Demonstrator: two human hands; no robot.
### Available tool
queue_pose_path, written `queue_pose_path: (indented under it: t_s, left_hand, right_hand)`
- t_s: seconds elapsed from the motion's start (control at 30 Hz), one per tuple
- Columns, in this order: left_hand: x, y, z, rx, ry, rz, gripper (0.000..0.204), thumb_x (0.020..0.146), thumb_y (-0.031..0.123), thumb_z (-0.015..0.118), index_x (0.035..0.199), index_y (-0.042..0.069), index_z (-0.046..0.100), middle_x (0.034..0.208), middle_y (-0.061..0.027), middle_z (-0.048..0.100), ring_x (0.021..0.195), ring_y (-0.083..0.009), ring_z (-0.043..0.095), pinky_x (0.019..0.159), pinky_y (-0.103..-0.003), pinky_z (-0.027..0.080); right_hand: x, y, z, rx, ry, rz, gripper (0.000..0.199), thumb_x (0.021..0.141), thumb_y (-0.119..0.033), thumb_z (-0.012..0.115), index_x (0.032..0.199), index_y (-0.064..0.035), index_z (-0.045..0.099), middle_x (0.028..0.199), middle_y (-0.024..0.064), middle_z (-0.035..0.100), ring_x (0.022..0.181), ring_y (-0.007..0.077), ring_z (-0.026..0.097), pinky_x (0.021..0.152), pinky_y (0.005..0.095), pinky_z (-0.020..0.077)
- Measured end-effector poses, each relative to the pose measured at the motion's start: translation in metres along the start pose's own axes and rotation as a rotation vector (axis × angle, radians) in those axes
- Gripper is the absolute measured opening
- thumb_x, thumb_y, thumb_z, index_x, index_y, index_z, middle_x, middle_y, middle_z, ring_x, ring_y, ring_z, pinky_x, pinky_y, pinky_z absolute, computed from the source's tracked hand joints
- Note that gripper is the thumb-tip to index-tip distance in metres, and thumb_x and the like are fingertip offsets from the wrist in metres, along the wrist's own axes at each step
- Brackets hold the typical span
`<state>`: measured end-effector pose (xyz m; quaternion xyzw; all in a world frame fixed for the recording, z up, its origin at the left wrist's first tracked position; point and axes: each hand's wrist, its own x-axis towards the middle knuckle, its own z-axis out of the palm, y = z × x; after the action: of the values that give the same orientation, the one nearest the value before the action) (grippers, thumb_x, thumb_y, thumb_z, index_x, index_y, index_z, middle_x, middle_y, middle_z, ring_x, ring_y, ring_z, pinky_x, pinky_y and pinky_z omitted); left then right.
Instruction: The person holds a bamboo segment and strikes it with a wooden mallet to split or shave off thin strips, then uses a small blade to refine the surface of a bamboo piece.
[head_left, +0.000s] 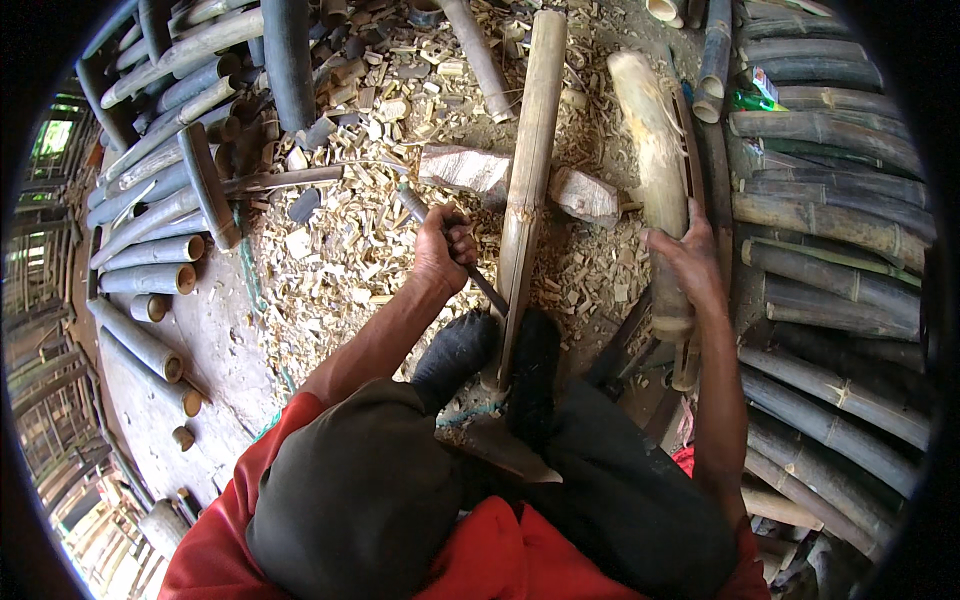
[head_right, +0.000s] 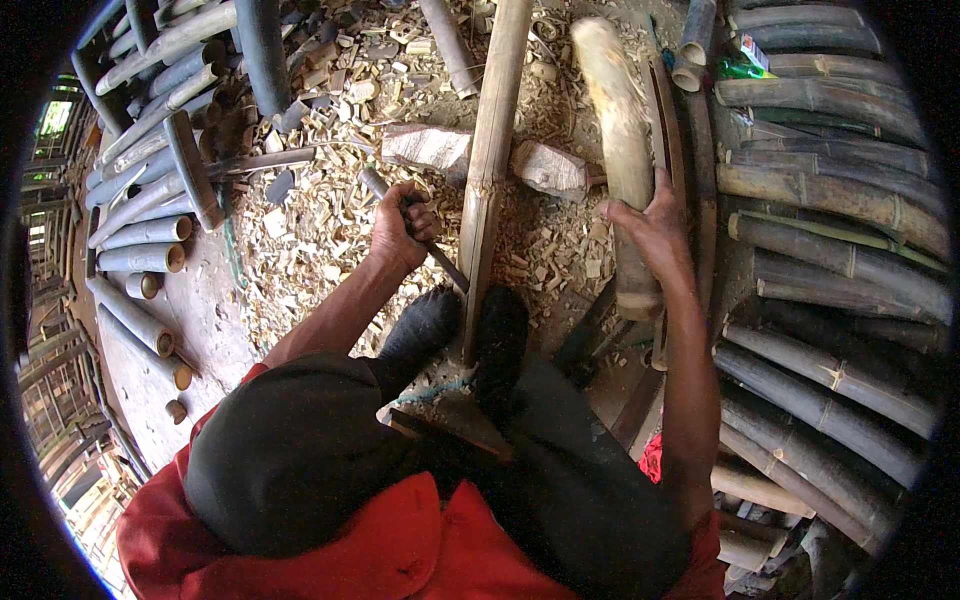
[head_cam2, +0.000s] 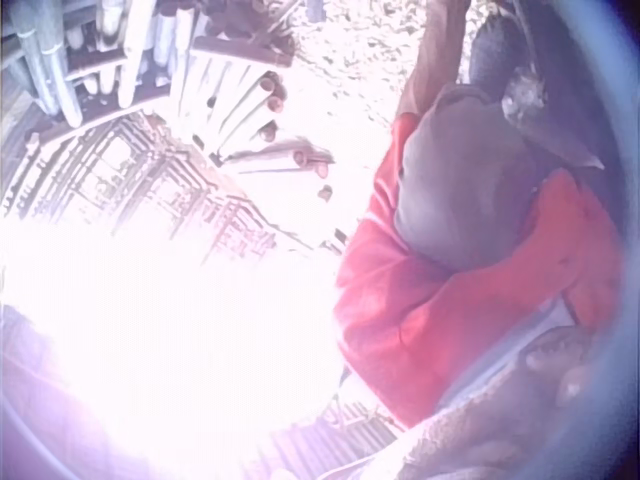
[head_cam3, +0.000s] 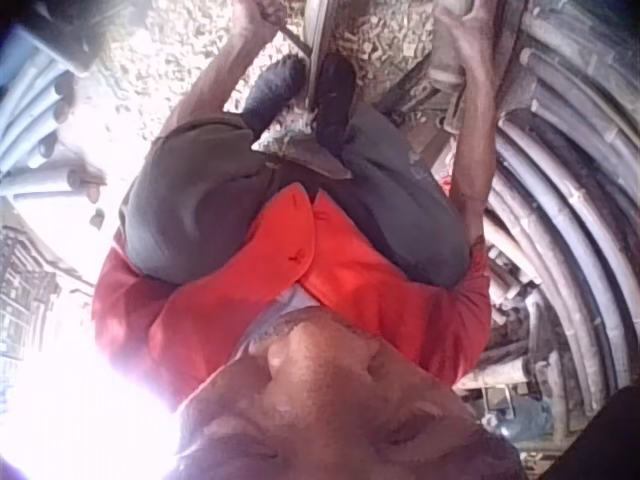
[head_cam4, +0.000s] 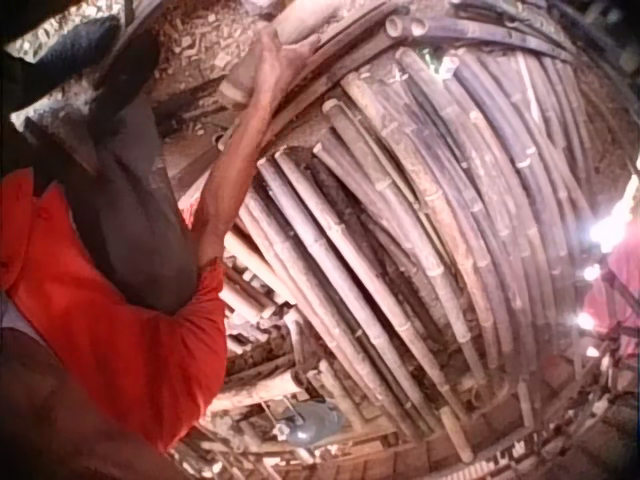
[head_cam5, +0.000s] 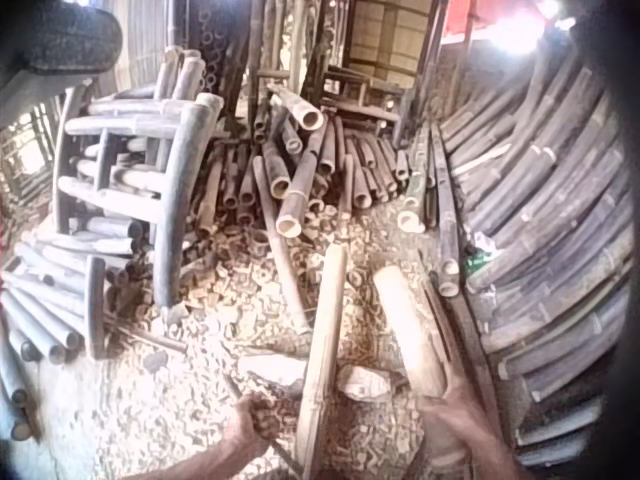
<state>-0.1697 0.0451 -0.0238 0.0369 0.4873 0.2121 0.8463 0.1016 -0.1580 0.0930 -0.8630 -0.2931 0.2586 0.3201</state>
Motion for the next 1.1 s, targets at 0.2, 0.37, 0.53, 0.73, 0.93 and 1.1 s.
queue_pose_path:
  t_s: [0.2, 0.37, 0.53, 0.73, 0.93, 1.1]
  left_hand:
    - [0.015, 0.001, -0.006, 0.060, 0.013, 0.009, 0.032, 0.091, 0.033, 0.060, 0.070, 0.012, 0.047, 0.049, 0.0059, 0.028, 0.039, -0.0105, 0.024, 0.038, -0.030, 0.019]
    - [0.015, -0.001, -0.005, 0.073, -0.008, -0.010, 0.033, 0.090, 0.034, 0.060, 0.069, 0.013, 0.046, 0.048, 0.0057, 0.027, 0.039, -0.0109, 0.026, 0.037, -0.029, 0.019]
    - [0.022, 0.000, -0.011, 0.078, -0.017, -0.008, 0.033, 0.091, 0.034, 0.060, 0.070, 0.013, 0.047, 0.049, 0.0052, 0.028, 0.038, -0.0111, 0.025, 0.037, -0.030, 0.018]
    - [0.002, 0.001, 0.009, 0.113, -0.086, 0.018, 0.035, 0.093, 0.034, 0.061, 0.068, 0.014, 0.049, 0.048, 0.0069, 0.028, 0.038, -0.0096, 0.025, 0.037, -0.029, 0.021]
    - [-0.020, 0.053, 0.025, 0.306, -0.115, 0.174, 0.027, 0.093, 0.024, 0.064, 0.073, 0.009, 0.054, 0.050, 0.0079, 0.034, 0.037, -0.0067, 0.027, 0.035, -0.026, 0.020]
    - [0.013, 0.064, -0.030, 1.290, 0.118, 0.533, 0.027, 0.090, 0.025, 0.066, 0.077, 0.002, 0.062, 0.055, 0.0043, 0.048, 0.040, -0.0117, 0.039, 0.038, -0.030, 0.037]
  right_hand:
    - [-0.010, 0.019, 0.044, -0.451, 0.321, -0.114, 0.067, 0.084, -0.040, 0.076, 0.132, -0.0001, 0.051, 0.120, 0.0251, 0.061, 0.110, 0.0390, 0.062, 0.095, 0.0457, 0.0487]
    - [-0.083, -0.048, 0.111, -0.408, -0.511, 0.094, 0.048, 0.089, -0.050, 0.069, 0.085, -0.0019, 0.066, 0.075, 0.0180, 0.065, 0.074, 0.0345, 0.068, 0.071, 0.0503, 0.0536]
    - [-0.123, -0.024, 0.169, -0.367, -0.427, -0.168, 0.054, 0.083, -0.054, 0.072, 0.085, 0.0001, 0.066, 0.078, 0.0223, 0.066, 0.076, 0.0421, 0.066, 0.070, 0.0536, 0.0520]
    - [-0.119, -0.018, 0.165, -0.085, -0.452, -0.091, 0.036, 0.078, -0.031, 0.072, 0.076, 0.0035, 0.062, 0.064, 0.0183, 0.059, 0.060, 0.0305, 0.062, 0.061, 0.0477, 0.0496]
    - [-0.116, -0.047, 0.130, 0.362, -0.601, 0.188, 0.025, 0.078, -0.022, 0.073, 0.073, 0.0004, 0.064, 0.061, 0.0041, 0.055, 0.056, 0.0126, 0.050, 0.055, 0.0368, 0.0438]
    - [-0.118, -0.012, 0.151, 0.322, -0.655, 0.144, 0.030, 0.081, -0.026, 0.077, 0.073, -0.0001, 0.063, 0.064, 0.0014, 0.052, 0.060, 0.0106, 0.048, 0.055, 0.0346, 0.0419]
